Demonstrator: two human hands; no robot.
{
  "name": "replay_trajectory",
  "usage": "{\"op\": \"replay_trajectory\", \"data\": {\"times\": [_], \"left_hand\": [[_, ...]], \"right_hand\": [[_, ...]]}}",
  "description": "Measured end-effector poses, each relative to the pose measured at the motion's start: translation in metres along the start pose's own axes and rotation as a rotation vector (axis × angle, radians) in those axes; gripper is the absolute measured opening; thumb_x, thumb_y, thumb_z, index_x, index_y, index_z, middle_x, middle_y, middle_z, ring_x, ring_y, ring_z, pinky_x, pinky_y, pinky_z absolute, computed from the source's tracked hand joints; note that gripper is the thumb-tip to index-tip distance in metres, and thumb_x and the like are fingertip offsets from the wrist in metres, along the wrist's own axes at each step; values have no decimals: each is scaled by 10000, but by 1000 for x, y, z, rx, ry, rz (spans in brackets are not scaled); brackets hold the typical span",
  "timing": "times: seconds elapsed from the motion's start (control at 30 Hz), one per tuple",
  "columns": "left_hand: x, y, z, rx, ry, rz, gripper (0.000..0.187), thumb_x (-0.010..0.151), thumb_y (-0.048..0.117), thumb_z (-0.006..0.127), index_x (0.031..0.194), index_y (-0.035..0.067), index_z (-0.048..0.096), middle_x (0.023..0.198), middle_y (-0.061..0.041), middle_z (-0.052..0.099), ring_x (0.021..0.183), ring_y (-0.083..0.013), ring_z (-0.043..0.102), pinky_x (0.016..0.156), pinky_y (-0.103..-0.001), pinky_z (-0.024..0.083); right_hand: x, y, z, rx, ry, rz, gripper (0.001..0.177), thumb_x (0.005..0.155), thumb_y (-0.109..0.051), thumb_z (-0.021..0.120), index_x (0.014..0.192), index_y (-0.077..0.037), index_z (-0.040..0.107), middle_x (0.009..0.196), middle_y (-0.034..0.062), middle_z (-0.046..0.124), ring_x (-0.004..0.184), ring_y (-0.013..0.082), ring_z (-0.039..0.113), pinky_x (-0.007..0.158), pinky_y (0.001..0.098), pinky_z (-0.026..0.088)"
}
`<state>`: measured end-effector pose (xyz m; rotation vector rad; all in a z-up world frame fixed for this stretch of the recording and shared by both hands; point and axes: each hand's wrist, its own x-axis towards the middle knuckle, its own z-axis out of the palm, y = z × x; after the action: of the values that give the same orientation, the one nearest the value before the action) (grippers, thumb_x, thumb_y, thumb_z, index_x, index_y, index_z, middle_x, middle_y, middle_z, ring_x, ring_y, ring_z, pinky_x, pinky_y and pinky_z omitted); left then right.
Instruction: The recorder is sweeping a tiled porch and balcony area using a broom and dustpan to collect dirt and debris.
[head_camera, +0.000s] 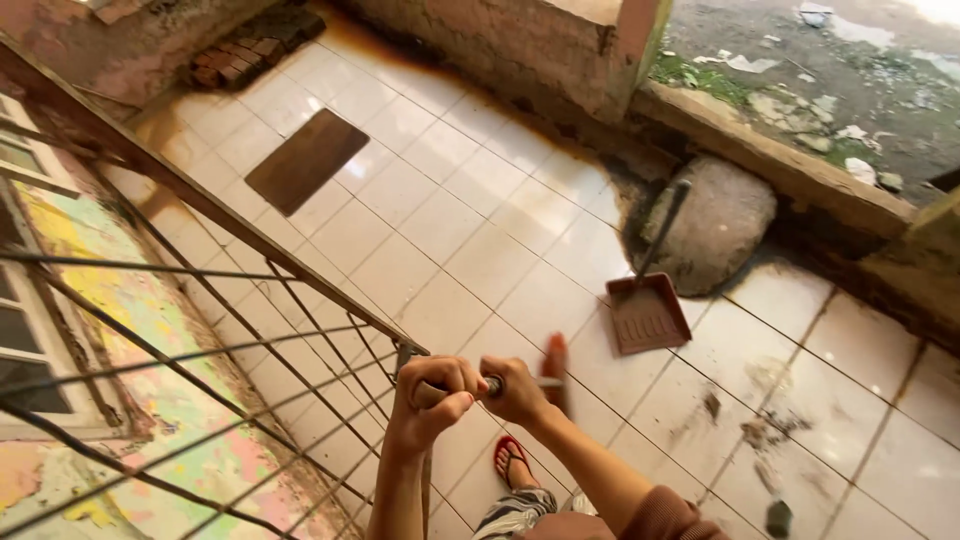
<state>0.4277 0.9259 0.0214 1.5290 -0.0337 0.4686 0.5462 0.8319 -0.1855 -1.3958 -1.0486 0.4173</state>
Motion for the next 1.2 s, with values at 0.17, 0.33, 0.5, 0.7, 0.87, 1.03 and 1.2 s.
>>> {"op": "replay_trajectory", "data": {"times": [0.17,0.33,0.5,0.7,0.87,1.03,1.2], "left_hand": [[34,44,-64,-116,124,-20,243,767,-48,584,583,22,442,583,-88,521,582,-202,520,757,-395,578],[86,103,-90,183,44,72,250,716,-25,653,596,27,439,600,-82,527,541,-214,540,590,-347,483],[136,25,-122,489,18,143,259,667,57,694,558,56,459,570,-91,494,512,-254,489,536,-345,402],[215,-99,-199,763,189,-65,134,669,155,681,600,80,594,628,-120,634,583,-280,647,595,-383,525],[243,-185,-260,927,347,-144,171,680,77,705,629,36,547,621,-107,611,587,-275,615,675,-443,477],[284,-78,-318,486,371,-263,164,762,65,705,694,24,562,620,-60,590,605,-179,583,591,-344,480],[290,-50,-336,137,483,-52,180,788,27,647,662,33,519,703,-77,643,737,-149,671,684,-313,560]], "right_hand": [[70,-26,21,-83,-66,39,300,770,-101,804,690,-53,519,535,115,500,447,215,455,445,345,420],[171,-50,60,-30,90,-155,285,854,-94,768,705,-72,525,540,73,490,458,168,455,448,332,384],[257,-5,98,155,18,-56,315,888,-88,770,722,-62,503,554,38,458,502,114,386,455,316,337],[361,97,128,369,-376,9,248,848,-78,838,827,-13,600,860,94,681,636,110,491,572,284,436],[410,119,124,374,-598,-12,191,911,-90,757,1053,-9,659,1082,98,711,995,163,670,872,303,569],[451,137,121,1218,-704,926,224,1041,-204,575,1092,-15,683,1025,112,696,992,203,658,933,339,555],[483,144,99,599,-813,507,190,960,-216,681,946,-26,693,893,78,704,869,211,676,829,372,541]]}}
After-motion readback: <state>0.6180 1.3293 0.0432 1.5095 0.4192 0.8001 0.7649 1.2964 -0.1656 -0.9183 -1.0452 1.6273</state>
